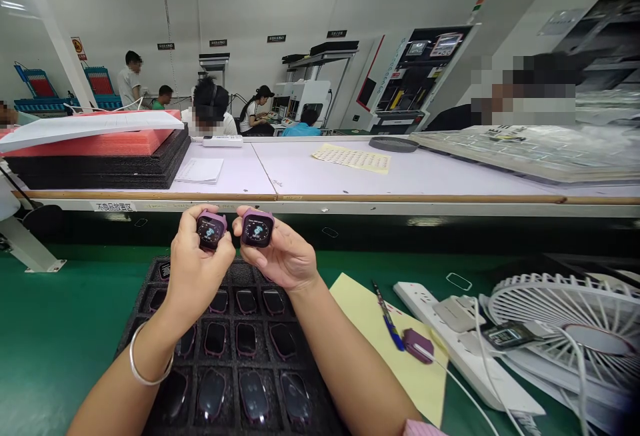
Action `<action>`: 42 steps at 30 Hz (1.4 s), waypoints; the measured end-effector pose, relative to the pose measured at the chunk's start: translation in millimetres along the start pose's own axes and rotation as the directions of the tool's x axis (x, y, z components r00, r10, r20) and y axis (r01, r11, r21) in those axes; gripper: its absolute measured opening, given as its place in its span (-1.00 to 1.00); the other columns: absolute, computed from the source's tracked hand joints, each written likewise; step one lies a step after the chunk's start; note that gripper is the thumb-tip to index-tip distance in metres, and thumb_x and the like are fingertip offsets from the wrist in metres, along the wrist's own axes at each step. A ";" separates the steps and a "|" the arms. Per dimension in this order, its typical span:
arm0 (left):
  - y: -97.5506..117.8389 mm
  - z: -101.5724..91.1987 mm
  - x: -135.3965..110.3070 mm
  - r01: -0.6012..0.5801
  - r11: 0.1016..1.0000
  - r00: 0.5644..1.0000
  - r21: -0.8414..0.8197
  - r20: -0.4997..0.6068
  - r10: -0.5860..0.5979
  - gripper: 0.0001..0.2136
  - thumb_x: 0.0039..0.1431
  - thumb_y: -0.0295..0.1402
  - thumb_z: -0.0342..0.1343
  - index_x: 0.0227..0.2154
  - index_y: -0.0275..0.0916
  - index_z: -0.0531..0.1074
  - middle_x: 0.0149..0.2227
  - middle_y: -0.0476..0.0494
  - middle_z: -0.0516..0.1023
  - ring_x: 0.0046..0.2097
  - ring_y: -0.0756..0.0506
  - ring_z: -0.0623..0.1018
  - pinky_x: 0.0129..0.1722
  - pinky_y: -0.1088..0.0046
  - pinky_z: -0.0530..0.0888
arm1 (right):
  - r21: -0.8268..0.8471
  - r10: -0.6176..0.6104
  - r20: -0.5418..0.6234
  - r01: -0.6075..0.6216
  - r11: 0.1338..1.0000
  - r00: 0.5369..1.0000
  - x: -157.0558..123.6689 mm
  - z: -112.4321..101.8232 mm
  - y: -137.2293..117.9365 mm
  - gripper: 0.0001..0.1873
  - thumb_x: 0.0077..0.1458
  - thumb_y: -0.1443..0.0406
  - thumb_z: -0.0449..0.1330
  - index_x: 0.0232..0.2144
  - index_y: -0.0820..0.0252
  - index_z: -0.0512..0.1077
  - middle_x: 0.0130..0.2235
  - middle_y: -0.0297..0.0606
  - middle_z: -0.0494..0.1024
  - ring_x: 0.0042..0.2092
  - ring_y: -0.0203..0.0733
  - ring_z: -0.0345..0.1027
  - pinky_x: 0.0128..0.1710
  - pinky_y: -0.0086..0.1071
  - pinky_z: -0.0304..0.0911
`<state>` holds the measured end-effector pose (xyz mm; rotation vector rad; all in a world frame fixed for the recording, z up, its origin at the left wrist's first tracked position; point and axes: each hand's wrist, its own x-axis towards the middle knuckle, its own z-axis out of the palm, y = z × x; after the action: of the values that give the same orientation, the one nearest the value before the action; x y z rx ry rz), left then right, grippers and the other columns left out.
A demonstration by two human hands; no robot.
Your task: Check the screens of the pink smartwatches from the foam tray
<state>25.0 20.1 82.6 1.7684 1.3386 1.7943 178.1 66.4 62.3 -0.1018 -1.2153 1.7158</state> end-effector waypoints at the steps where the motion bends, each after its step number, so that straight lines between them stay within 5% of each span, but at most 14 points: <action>1: 0.2 0.0 0.0 0.007 1.000 1.000 -0.008 -0.001 -0.007 -0.71 0.08 -0.37 0.15 -0.10 -0.21 0.38 -0.25 -0.06 0.50 -0.27 -0.03 0.51 -0.30 0.46 0.42 | -0.002 0.001 0.004 -0.001 1.000 1.000 -0.1 -0.3 0.2 -0.43 -0.02 0.07 0.42 0.01 0.17 0.49 -0.18 -0.19 0.54 -0.55 -0.41 0.09 -0.51 -0.39 0.07; 17: 3.2 -1.6 -1.2 0.000 0.998 1.000 -0.061 0.025 0.002 -0.70 0.05 -0.37 0.20 -0.11 -0.19 0.40 -0.29 -0.03 0.49 -0.33 -0.02 0.47 -0.34 0.47 0.40 | 0.002 0.037 0.025 -0.037 0.999 0.999 -1.2 0.6 -2.8 -0.40 -0.12 0.04 0.48 -0.05 0.18 0.52 -0.22 -0.20 0.58 -0.58 -0.42 0.13 -0.54 -0.40 0.05; 21: -1.2 -1.7 7.9 0.140 0.969 0.990 -0.202 0.045 -0.133 -0.70 0.00 -0.37 0.24 -0.16 -0.22 0.41 -0.32 -0.01 0.47 -0.33 0.00 0.45 -0.31 0.47 0.42 | -0.030 0.072 0.038 -0.070 0.997 0.997 -0.1 0.4 -10.6 -0.44 -0.01 0.09 0.45 0.01 0.20 0.51 -0.18 -0.14 0.62 -0.52 -0.35 0.28 -0.49 -0.38 0.18; 26: -0.7 -7.9 21.8 0.505 0.733 0.863 -0.456 0.295 -0.411 -0.50 -0.06 -0.35 0.36 -0.02 -0.26 0.40 -0.34 0.01 0.49 -0.47 0.08 0.41 -0.48 0.54 0.36 | -0.052 0.146 -0.097 -0.152 0.987 0.984 3.5 0.4 -27.0 -0.61 0.21 0.18 0.30 0.04 0.19 0.48 -0.15 -0.09 0.66 -0.38 -0.23 0.44 -0.39 -0.37 0.32; 32: 1.2 -12.7 24.9 0.660 0.555 0.745 -0.506 0.531 -0.403 -0.59 0.09 -0.22 0.34 -0.05 -0.32 0.49 -0.21 -0.20 0.59 -0.38 0.00 0.57 -0.45 0.52 0.50 | -0.043 0.105 -0.208 -0.116 0.992 0.973 5.1 -13.9 -25.7 -0.71 0.26 0.13 0.26 -0.07 0.19 0.53 -0.17 -0.14 0.63 -0.42 -0.29 0.42 -0.45 -0.41 0.32; 42: -7.8 -3.7 19.3 0.488 0.671 0.872 -0.558 0.335 -0.356 -0.32 0.02 -0.12 0.40 0.19 -0.24 0.37 -0.24 -0.08 0.61 -0.42 -0.05 0.66 -0.37 0.45 0.63 | -0.122 0.033 -0.276 -0.069 0.990 0.961 4.4 -5.1 -18.8 -0.64 0.12 0.20 0.37 -0.06 0.17 0.46 -0.21 -0.18 0.65 -0.44 -0.27 0.49 -0.47 -0.43 0.31</action>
<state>14.6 37.2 89.6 1.1088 0.8213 1.4962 191.1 73.3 75.9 -0.4387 -1.1237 1.6030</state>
